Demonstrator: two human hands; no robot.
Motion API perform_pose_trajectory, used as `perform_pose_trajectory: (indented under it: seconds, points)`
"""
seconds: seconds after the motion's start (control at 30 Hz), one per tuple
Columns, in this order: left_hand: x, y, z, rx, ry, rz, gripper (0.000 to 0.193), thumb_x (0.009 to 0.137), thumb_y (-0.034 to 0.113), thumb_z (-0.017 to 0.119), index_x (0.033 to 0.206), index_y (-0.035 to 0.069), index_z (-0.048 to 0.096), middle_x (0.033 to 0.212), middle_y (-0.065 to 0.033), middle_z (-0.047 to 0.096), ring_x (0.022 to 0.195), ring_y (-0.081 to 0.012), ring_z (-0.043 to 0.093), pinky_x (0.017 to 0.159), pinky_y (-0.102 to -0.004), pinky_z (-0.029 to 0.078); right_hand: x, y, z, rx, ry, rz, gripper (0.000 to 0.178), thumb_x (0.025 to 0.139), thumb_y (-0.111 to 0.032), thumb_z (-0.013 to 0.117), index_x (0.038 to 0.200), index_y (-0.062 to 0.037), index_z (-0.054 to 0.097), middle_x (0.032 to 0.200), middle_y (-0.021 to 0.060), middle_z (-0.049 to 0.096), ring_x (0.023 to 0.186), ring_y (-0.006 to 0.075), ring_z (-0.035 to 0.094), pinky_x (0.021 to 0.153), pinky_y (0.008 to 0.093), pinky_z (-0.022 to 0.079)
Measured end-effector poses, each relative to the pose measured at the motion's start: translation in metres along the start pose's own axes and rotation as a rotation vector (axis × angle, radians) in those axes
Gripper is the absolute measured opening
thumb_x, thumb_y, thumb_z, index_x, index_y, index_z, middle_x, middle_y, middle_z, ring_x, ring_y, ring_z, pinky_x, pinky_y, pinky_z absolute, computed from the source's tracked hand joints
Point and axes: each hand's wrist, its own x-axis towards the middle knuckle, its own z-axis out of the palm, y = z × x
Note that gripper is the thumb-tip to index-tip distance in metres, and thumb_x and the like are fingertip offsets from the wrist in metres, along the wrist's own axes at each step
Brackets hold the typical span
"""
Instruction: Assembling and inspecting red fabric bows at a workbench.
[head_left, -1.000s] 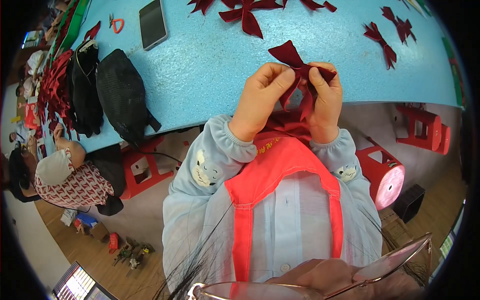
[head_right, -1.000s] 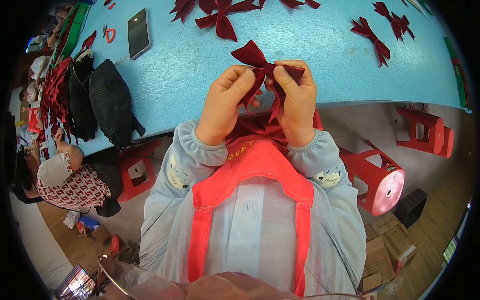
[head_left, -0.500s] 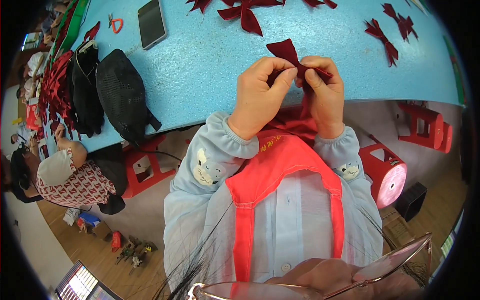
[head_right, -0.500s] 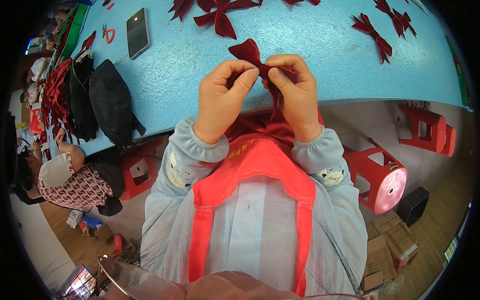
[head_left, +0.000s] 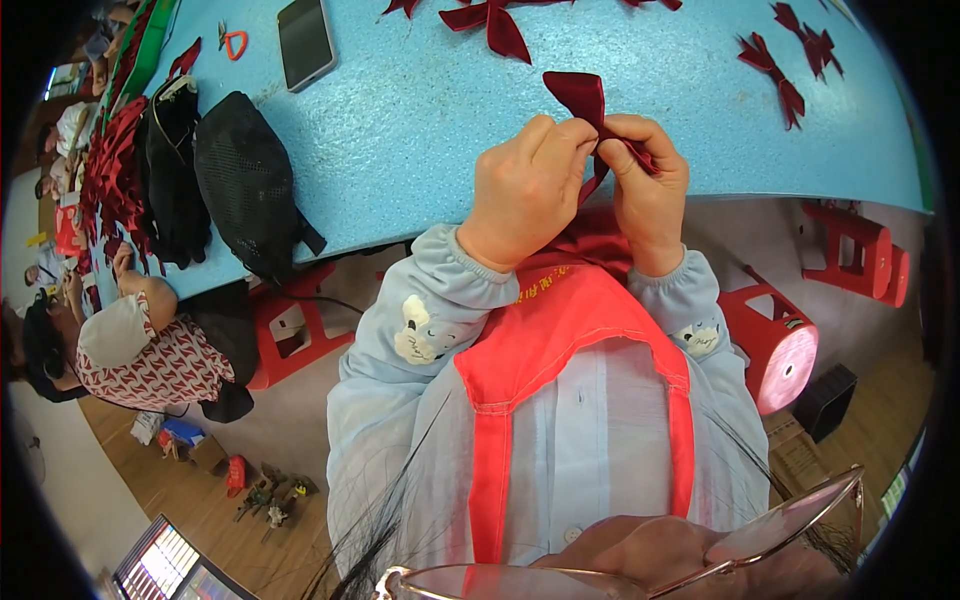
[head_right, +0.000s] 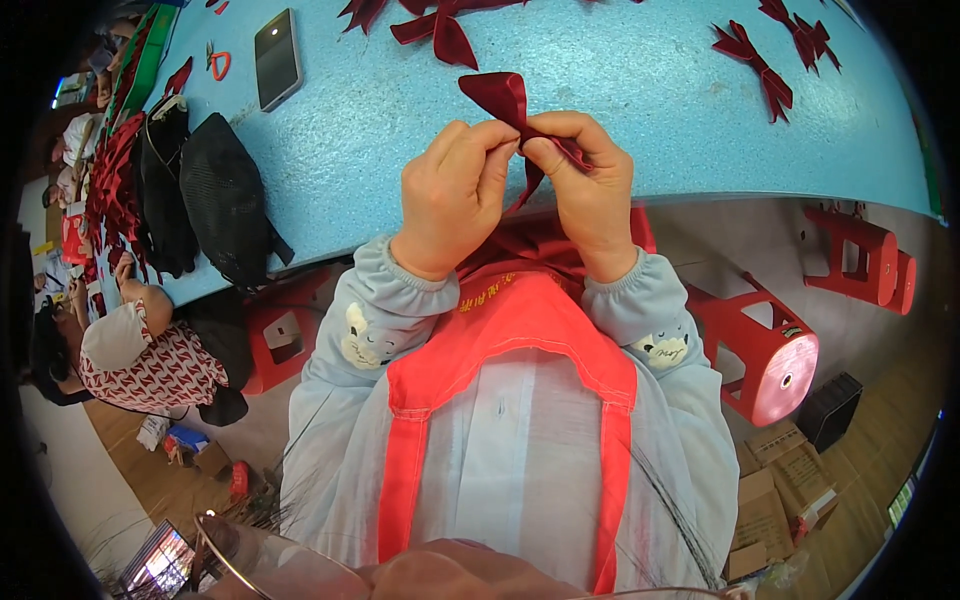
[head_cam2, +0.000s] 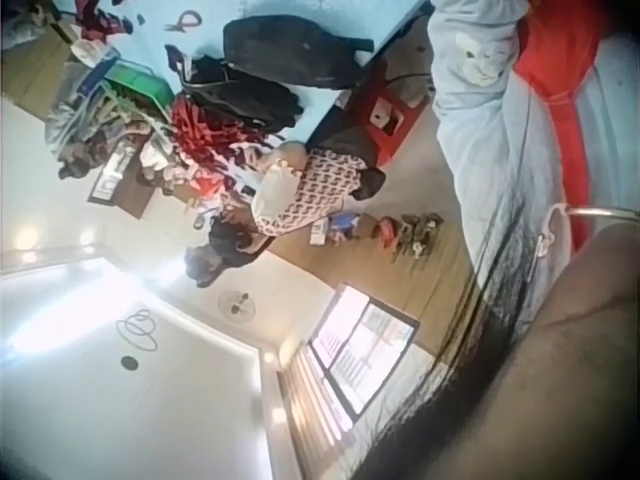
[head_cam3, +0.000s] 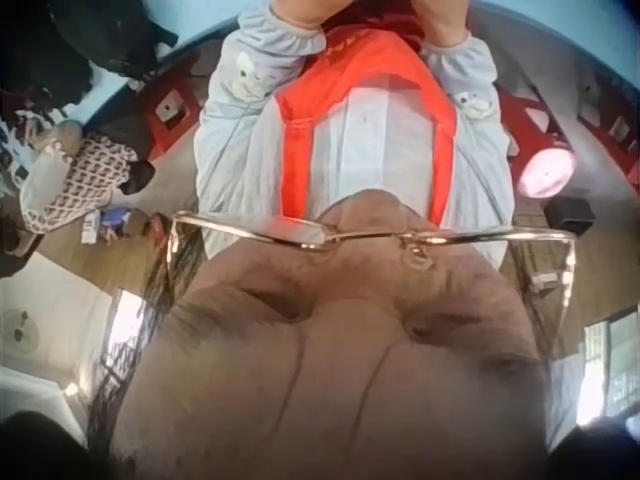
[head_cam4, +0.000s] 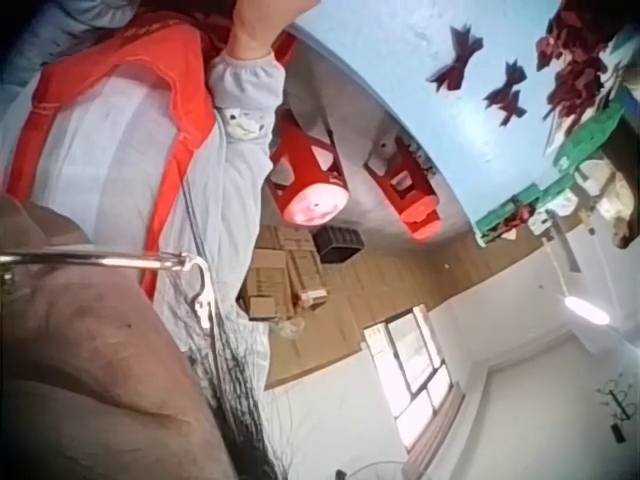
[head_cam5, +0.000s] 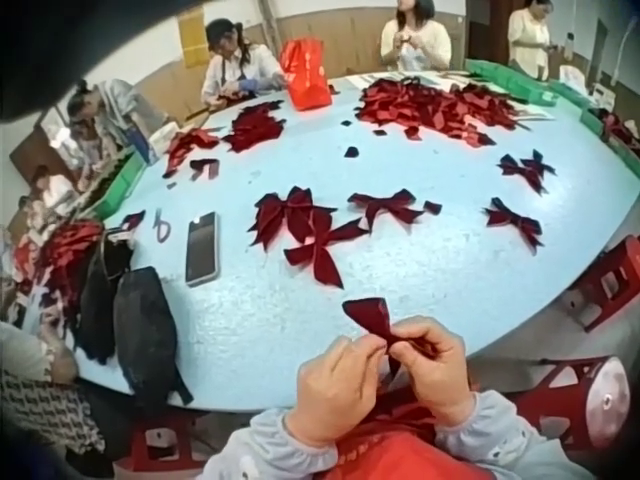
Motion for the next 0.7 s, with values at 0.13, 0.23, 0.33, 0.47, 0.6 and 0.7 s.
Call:
perform_pose_trajectory:
  seconds: [0.13,0.23,0.33,0.47,0.6,0.7]
  points:
    - [-0.004,0.009,0.004,-0.376,-0.029,-0.401,0.004,0.084,0.007,0.056,0.087,0.005,0.056,0.07,-0.0037,0.052,0.05,-0.0153,0.051,0.044,-0.029,0.04,0.0,-0.006,-0.001,-0.387,-0.08,-0.299,0.021,0.078,0.009,0.06,0.098,0.0004,0.06,0.094,0.0076,0.061,0.08,0.0126,0.056,0.07,0.0218,0.045]
    - [-0.007,0.004,0.0,-0.899,-0.098,-0.833,0.006,0.087,0.009,0.051,0.088,0.004,0.055,0.07,-0.0017,0.051,0.049,-0.0117,0.047,0.043,-0.0267,0.037,0.002,-0.007,-0.008,-0.626,-0.201,-0.588,0.024,0.076,0.011,0.061,0.097,-0.0003,0.061,0.093,0.01,0.06,0.077,0.0131,0.056,0.063,0.0207,0.044]
    - [-0.009,-0.002,-0.005,-1.593,-0.188,-1.295,0.01,0.09,0.011,0.047,0.09,0.004,0.054,0.07,0.0001,0.05,0.048,-0.0088,0.043,0.042,-0.0247,0.033,0.003,-0.001,-0.013,-0.662,-0.22,-0.628,0.025,0.075,0.012,0.061,0.096,-0.0008,0.061,0.093,0.0106,0.061,0.075,0.0132,0.055,0.059,0.0202,0.043]
    - [-0.012,0.012,0.004,-1.49,-0.086,-1.33,0.009,0.09,0.012,0.047,0.092,0.005,0.052,0.069,0.0009,0.048,0.046,-0.0089,0.037,0.04,-0.0231,0.028,-0.004,0.0,-0.011,-0.618,-0.175,-0.483,0.025,0.075,0.012,0.061,0.096,-0.0006,0.061,0.093,0.0102,0.061,0.076,0.0124,0.055,0.059,0.0204,0.042]
    - [-0.022,0.01,0.013,-0.962,-0.04,-1.021,0.009,0.09,0.015,0.049,0.092,0.006,0.051,0.07,0.0004,0.048,0.046,-0.0071,0.037,0.041,-0.0229,0.028,-0.005,0.001,-0.012,-0.497,-0.123,-0.337,0.022,0.077,0.01,0.06,0.096,0.0001,0.061,0.094,0.0085,0.061,0.078,0.0111,0.054,0.064,0.021,0.042]
    - [-0.024,-0.009,0.004,-1.9,-0.289,-1.201,0.015,0.092,0.02,0.049,0.094,0.006,0.052,0.074,0.0004,0.052,0.052,-0.0069,0.042,0.045,-0.0219,0.033,-0.002,-0.002,-0.016,-0.328,-0.107,-0.173,0.02,0.079,0.008,0.06,0.097,0.0003,0.061,0.094,0.0069,0.061,0.079,0.0101,0.053,0.066,0.0214,0.042]
